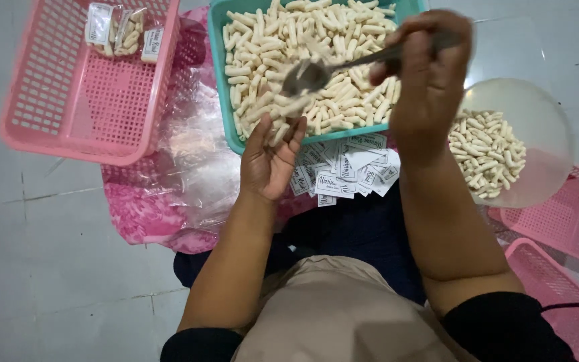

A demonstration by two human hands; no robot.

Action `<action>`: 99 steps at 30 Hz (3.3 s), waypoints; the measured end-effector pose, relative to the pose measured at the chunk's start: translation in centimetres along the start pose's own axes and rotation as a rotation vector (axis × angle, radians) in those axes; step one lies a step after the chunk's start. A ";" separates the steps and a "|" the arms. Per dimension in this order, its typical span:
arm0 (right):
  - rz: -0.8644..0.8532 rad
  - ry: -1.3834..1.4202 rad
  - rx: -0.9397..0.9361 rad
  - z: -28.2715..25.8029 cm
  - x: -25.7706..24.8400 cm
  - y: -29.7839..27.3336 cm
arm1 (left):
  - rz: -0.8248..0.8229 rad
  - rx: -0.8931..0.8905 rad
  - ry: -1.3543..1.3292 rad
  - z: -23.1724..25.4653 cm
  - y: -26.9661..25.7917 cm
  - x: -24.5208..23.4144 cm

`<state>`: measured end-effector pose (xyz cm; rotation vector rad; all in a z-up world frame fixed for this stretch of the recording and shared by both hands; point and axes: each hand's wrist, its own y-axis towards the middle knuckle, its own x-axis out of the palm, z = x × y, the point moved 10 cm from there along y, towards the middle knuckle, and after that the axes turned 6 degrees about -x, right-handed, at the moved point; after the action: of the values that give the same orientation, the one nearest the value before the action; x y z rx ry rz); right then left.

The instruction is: Packaging small snacks into plastic bags and adding labels manually

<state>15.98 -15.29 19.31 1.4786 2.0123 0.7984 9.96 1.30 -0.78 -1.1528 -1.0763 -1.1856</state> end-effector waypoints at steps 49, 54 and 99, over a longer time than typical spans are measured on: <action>-0.277 -0.236 0.647 4.2 0.3 -15.3 | 0.112 -0.131 -0.007 -5.6 -8.6 -5.1; -0.124 -0.040 0.384 2.0 1.0 -17.3 | 0.135 -0.191 0.196 -8.9 -11.7 -9.2; -0.269 -0.017 0.423 0.8 3.6 -24.3 | 0.360 0.093 1.204 -5.3 -18.1 -6.6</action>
<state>-0.41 -17.38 1.13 1.3719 2.4031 0.2572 -8.57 -3.70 -6.39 -0.3517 0.0065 -1.2118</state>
